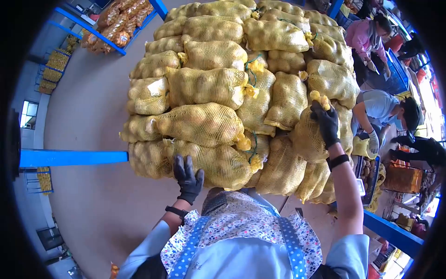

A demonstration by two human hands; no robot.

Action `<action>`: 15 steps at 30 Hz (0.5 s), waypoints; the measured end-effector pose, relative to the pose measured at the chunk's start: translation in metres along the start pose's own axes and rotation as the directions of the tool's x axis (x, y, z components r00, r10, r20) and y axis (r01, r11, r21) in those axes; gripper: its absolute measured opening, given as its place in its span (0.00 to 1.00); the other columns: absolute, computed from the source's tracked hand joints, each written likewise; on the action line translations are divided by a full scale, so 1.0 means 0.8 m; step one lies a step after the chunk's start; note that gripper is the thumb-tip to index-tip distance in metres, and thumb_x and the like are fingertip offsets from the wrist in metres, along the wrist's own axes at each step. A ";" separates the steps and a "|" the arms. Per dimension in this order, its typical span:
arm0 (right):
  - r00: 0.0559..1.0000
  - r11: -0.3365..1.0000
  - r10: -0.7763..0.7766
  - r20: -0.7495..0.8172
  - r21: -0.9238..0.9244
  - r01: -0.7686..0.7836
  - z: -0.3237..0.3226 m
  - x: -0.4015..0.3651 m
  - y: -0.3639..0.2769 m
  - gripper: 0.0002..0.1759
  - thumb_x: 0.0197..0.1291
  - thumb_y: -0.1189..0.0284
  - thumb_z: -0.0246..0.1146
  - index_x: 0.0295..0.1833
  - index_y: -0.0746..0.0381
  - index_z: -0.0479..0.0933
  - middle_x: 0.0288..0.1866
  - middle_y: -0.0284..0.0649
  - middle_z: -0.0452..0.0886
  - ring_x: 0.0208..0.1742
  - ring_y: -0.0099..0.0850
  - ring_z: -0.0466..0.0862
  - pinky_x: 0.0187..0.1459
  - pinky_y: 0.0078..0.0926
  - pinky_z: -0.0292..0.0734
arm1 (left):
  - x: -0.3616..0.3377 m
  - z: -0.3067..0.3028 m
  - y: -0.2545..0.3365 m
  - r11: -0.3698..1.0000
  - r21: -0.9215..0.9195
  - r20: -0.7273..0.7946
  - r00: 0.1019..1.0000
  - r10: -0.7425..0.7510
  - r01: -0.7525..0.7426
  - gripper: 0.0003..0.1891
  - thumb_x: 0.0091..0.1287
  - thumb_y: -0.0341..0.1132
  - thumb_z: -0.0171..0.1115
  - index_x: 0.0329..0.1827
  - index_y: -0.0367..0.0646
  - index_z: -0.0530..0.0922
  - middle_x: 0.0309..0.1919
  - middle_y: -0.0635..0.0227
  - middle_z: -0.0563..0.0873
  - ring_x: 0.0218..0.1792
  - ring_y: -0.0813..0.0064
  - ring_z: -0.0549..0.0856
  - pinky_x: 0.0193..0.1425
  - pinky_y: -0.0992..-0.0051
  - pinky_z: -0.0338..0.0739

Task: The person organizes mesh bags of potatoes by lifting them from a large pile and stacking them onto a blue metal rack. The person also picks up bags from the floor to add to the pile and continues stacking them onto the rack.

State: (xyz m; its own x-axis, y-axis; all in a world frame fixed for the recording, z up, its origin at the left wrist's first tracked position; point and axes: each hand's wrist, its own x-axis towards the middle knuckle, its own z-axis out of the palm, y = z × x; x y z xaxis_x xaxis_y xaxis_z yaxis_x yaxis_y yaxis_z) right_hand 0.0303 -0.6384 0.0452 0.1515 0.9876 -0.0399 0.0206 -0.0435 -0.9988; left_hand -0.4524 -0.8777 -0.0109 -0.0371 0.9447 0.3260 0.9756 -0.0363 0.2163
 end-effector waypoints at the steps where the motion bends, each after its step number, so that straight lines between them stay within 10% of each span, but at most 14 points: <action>1: 0.998 0.999 0.040 -0.046 0.032 -0.039 0.004 0.009 -0.001 0.13 0.67 0.68 0.67 0.52 0.64 0.82 0.40 0.31 0.86 0.37 0.22 0.84 0.40 0.21 0.78 | 0.004 0.001 0.004 0.999 0.013 0.021 0.999 -0.031 0.031 0.36 0.71 0.53 0.58 0.78 0.46 0.63 0.77 0.48 0.59 0.77 0.41 0.59 0.75 0.41 0.56; 15: 0.989 0.987 0.068 -0.135 0.155 -0.047 0.026 0.019 -0.016 0.09 0.66 0.70 0.68 0.47 0.62 0.83 0.36 0.28 0.85 0.33 0.19 0.82 0.39 0.20 0.77 | 0.201 -0.016 0.042 0.999 0.049 0.231 0.973 -0.008 -0.004 0.38 0.72 0.56 0.55 0.78 0.40 0.60 0.77 0.46 0.62 0.77 0.46 0.61 0.78 0.45 0.52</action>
State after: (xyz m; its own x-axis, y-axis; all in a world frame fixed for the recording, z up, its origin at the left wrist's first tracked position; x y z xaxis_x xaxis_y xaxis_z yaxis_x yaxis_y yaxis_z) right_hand 0.0119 -0.6200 0.0572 0.2846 0.9530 -0.1036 -0.1400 -0.0656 -0.9880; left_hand -0.4279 -0.7312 0.0603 0.0064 0.9946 0.1031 0.9851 -0.0239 0.1700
